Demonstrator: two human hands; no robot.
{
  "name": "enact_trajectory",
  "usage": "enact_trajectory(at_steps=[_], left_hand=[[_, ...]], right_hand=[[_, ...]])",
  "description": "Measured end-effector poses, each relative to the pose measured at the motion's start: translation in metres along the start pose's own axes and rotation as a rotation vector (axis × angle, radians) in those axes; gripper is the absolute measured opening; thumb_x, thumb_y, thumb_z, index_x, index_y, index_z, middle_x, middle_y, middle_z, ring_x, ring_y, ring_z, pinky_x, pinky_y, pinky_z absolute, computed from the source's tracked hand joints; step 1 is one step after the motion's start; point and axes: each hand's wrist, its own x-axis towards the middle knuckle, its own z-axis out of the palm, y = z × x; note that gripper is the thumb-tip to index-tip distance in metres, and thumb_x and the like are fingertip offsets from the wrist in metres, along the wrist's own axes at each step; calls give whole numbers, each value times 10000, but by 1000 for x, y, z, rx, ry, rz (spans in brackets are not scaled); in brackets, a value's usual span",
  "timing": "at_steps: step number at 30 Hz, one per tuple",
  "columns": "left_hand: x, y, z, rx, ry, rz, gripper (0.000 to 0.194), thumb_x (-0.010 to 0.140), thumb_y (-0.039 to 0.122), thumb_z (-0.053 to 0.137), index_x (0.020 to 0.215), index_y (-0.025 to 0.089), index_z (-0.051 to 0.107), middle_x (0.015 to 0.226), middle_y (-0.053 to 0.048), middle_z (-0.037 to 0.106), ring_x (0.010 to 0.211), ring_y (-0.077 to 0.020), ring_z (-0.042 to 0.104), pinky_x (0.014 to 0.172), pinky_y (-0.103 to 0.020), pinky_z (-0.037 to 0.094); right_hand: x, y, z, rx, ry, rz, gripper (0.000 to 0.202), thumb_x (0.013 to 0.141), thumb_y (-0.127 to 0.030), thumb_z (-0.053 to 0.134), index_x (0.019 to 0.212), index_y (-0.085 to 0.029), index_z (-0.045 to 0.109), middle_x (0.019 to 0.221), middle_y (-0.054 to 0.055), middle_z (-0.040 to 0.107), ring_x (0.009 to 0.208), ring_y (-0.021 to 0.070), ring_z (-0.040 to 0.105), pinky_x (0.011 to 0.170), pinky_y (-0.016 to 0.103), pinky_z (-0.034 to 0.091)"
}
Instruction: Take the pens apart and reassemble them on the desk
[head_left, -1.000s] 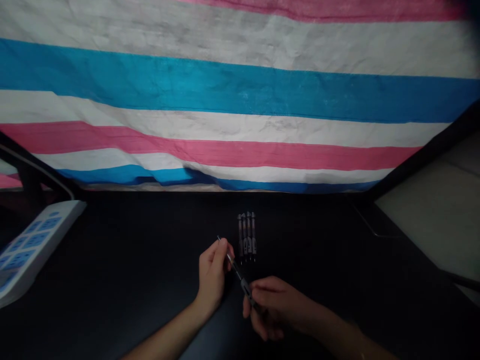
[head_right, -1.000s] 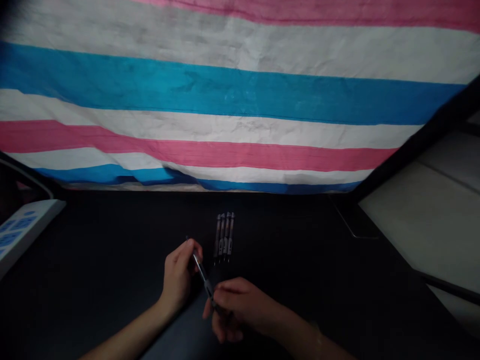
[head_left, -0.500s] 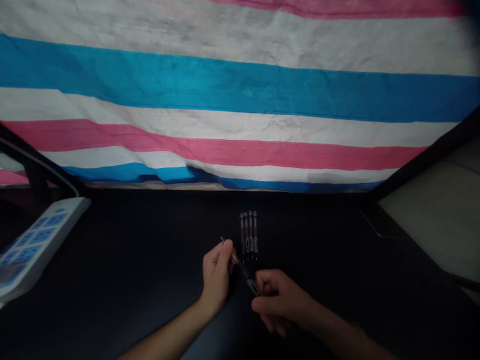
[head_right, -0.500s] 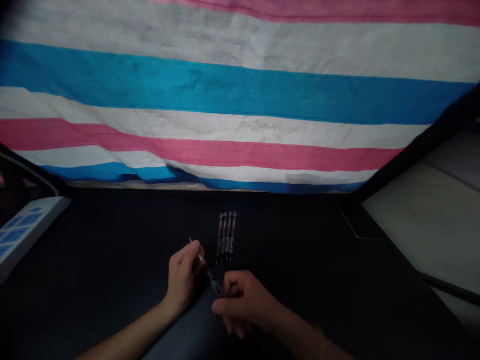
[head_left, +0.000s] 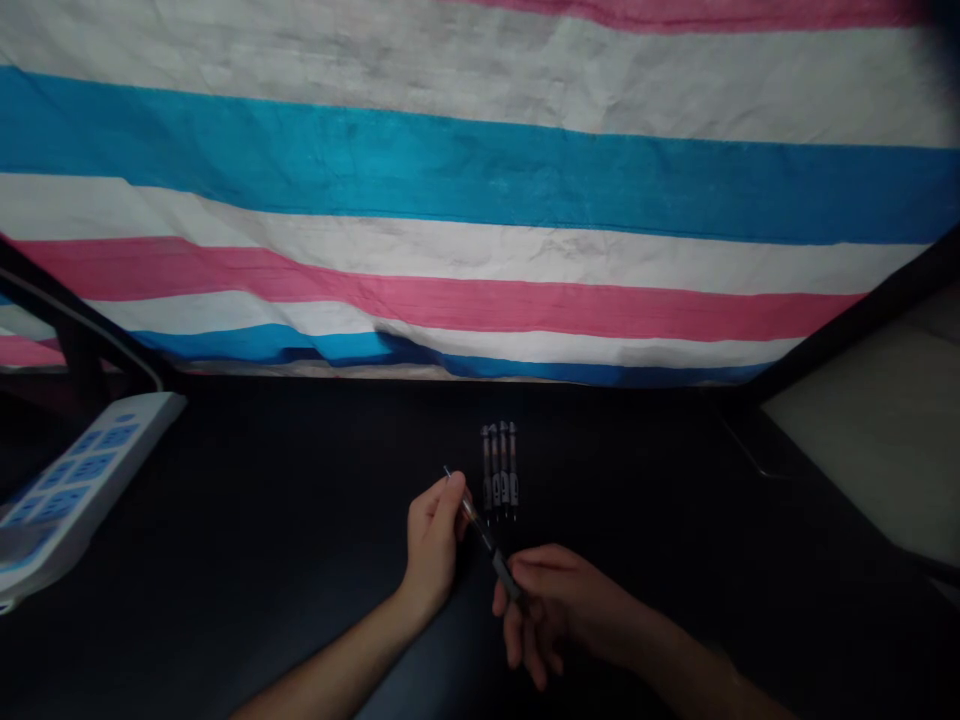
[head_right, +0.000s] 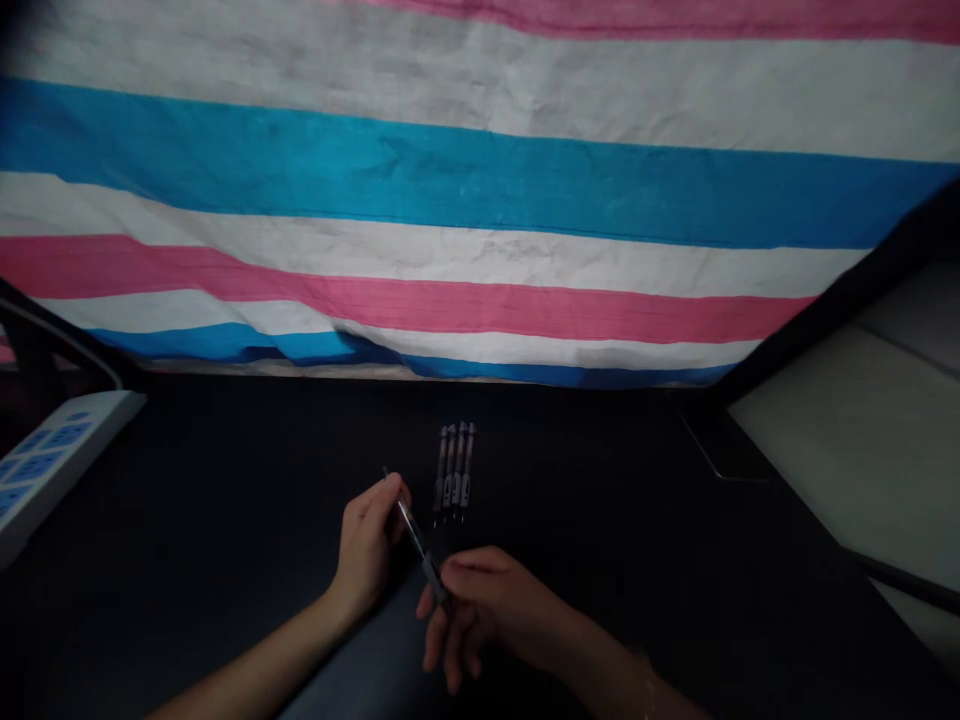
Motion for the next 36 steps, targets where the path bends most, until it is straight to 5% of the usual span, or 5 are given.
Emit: enact_trajectory(at_steps=[4, 8, 12, 23, 36], left_hand=[[1, 0, 0, 23, -13, 10, 487, 809, 556, 550, 524, 173, 452, 464, 58, 341, 442, -80, 271, 404, -205, 212], [1, -1, -1, 24, -13, 18, 490, 812, 556, 548, 522, 172, 454, 457, 60, 337, 439, -80, 271, 407, -204, 213], [1, 0, -1, 11, -4, 12, 488, 810, 552, 553, 522, 172, 450, 470, 59, 340, 445, -79, 276, 410, -200, 219], [2, 1, -1, 12, 4, 15, 488, 792, 566, 565, 526, 171, 457, 474, 58, 351, 448, -80, 280, 412, -200, 224], [10, 1, -7, -9, 91, 92, 465, 838, 486, 547, 509, 167, 472, 455, 50, 363, 441, -83, 305, 416, -204, 243]], right_hand=[[1, 1, -1, 11, 6, -5, 319, 823, -429, 607, 919, -145, 498, 673, 54, 683, 446, 123, 626, 354, 143, 369], [2, 1, -2, 54, -17, 17, 402, 872, -522, 469, 914, -125, 516, 669, 83, 680, 451, 139, 637, 336, 148, 359], [1, 1, -2, 38, 10, 0, 321, 802, -400, 610, 951, -162, 454, 688, 54, 687, 461, 132, 640, 353, 135, 370], [-1, -1, -3, 66, -97, 32, 333, 878, -423, 491, 1038, -130, 492, 776, 100, 699, 493, 143, 661, 371, 154, 412], [-6, -3, -2, -36, -137, 71, 307, 763, -281, 657, 884, -196, 389, 584, 3, 680, 368, 108, 587, 326, 119, 319]])
